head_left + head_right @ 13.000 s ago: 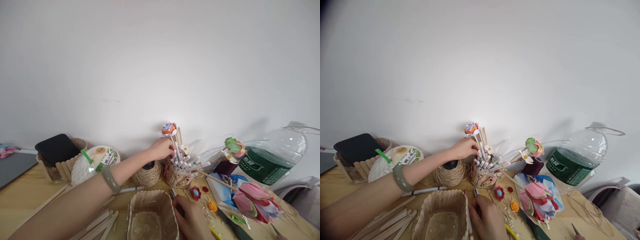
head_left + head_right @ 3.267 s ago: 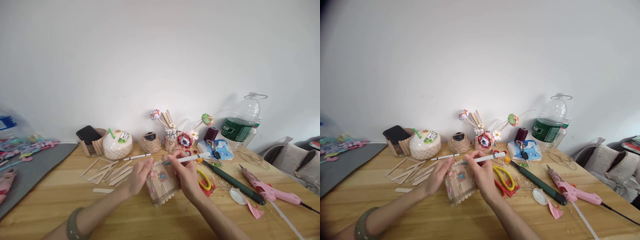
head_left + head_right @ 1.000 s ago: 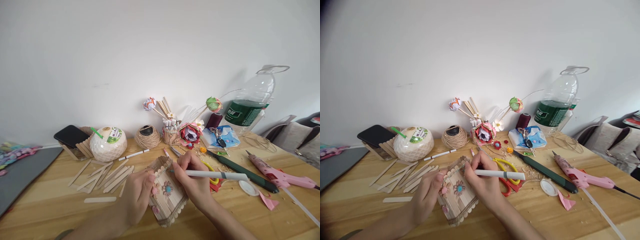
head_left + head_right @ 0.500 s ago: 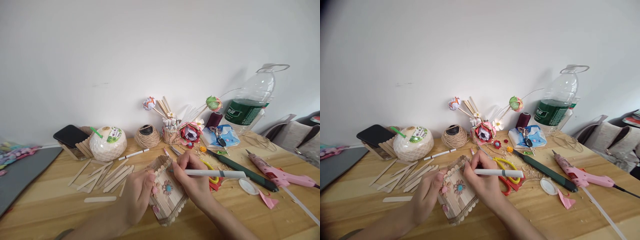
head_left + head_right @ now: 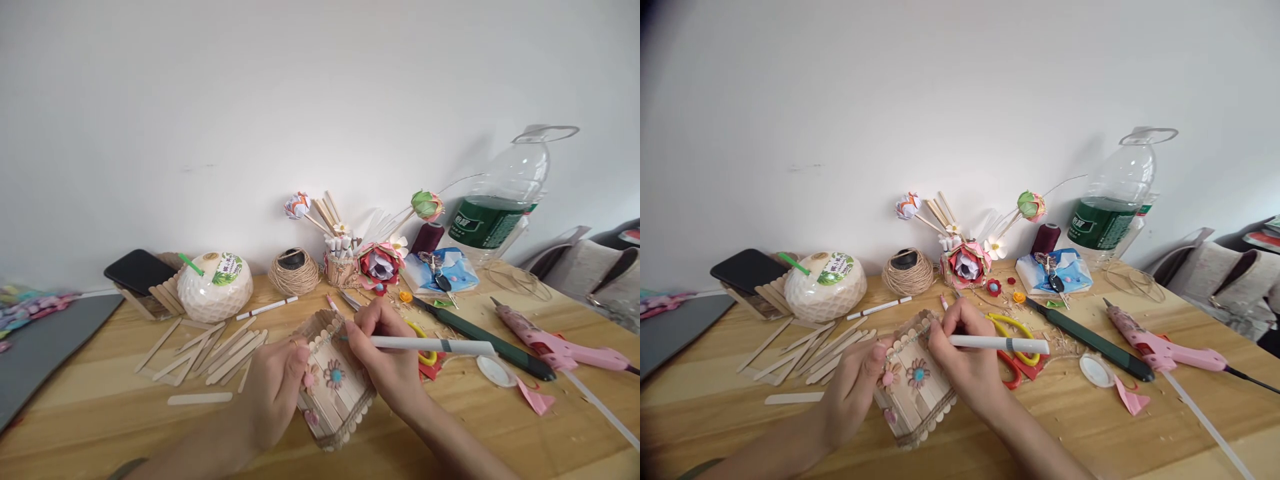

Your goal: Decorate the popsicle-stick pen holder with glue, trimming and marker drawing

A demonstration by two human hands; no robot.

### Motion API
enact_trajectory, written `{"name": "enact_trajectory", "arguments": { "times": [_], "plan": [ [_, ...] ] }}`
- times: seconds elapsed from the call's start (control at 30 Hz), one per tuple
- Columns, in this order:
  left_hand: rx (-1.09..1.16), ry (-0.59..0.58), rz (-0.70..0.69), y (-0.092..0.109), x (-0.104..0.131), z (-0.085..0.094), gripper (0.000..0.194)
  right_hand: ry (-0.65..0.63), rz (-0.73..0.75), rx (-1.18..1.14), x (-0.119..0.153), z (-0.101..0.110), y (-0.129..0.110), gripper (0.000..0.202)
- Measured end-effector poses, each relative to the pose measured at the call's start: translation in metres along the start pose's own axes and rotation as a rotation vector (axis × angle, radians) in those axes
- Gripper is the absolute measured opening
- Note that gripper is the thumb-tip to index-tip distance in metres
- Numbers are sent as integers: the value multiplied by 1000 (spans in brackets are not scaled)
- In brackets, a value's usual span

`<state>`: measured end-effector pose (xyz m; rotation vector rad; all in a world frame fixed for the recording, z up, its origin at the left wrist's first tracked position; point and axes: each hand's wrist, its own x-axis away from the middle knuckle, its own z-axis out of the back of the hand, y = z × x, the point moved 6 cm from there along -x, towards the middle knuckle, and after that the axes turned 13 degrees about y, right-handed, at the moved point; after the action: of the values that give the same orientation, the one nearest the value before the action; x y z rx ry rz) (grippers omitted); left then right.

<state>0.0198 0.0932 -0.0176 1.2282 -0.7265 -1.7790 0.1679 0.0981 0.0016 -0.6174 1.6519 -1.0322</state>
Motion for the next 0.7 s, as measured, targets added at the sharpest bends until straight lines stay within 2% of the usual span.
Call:
{"name": "enact_trajectory", "arguments": {
  "times": [0.7],
  "plan": [
    [-23,4,6,-1,0,1,49,27,19,17,0,1,-2,28]
  ]
}}
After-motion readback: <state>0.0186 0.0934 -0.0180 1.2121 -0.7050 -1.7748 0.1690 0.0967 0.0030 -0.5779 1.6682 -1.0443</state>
